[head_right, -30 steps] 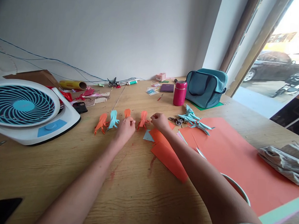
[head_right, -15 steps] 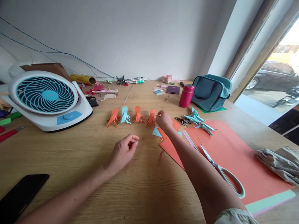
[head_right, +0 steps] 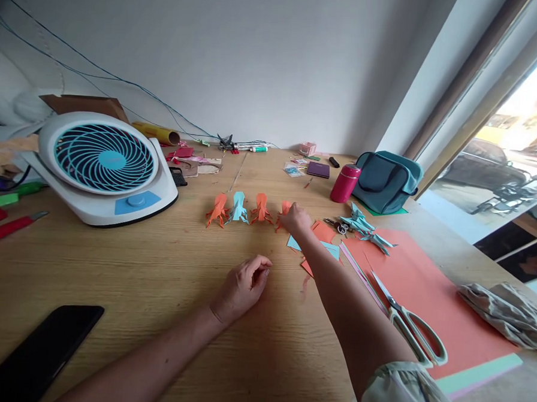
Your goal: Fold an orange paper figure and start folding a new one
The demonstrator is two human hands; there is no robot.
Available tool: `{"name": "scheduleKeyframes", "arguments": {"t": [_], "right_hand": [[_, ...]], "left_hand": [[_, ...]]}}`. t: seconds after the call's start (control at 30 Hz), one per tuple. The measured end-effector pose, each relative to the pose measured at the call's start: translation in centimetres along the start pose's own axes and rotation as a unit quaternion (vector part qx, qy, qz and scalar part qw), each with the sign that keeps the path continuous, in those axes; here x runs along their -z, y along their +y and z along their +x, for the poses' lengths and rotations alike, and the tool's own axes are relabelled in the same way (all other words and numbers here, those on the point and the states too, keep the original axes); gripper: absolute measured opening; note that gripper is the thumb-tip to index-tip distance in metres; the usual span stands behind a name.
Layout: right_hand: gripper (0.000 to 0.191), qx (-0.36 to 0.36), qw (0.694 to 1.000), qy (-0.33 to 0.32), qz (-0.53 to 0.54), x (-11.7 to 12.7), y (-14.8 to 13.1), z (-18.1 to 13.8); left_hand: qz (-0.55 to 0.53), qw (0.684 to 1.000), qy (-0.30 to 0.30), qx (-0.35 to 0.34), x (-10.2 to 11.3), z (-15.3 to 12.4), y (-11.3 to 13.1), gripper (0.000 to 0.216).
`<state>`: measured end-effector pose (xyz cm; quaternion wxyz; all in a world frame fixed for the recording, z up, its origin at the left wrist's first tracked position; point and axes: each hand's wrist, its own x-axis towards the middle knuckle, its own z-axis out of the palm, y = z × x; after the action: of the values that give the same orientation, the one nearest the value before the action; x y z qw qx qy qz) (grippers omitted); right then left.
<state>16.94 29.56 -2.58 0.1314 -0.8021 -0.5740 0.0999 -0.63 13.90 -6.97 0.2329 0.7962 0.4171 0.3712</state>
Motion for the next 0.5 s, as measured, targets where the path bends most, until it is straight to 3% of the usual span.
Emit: {"name": "scheduleKeyframes", "arguments": {"t": [0.13,0.5], "right_hand": [[0.034,-0.003,1.0,-0.006,-0.014,-0.2,-0.4,0.2],[0.034,0.006,1.0,0.026,0.004,0.5,-1.9,1.4]], "left_hand": [[-0.007,1.0,-0.001,-0.004,0.0,0.1,0.0,0.014],[-0.02,0.999,-0.03,-0.014,0.0,0.3,0.0,0.015]]}}
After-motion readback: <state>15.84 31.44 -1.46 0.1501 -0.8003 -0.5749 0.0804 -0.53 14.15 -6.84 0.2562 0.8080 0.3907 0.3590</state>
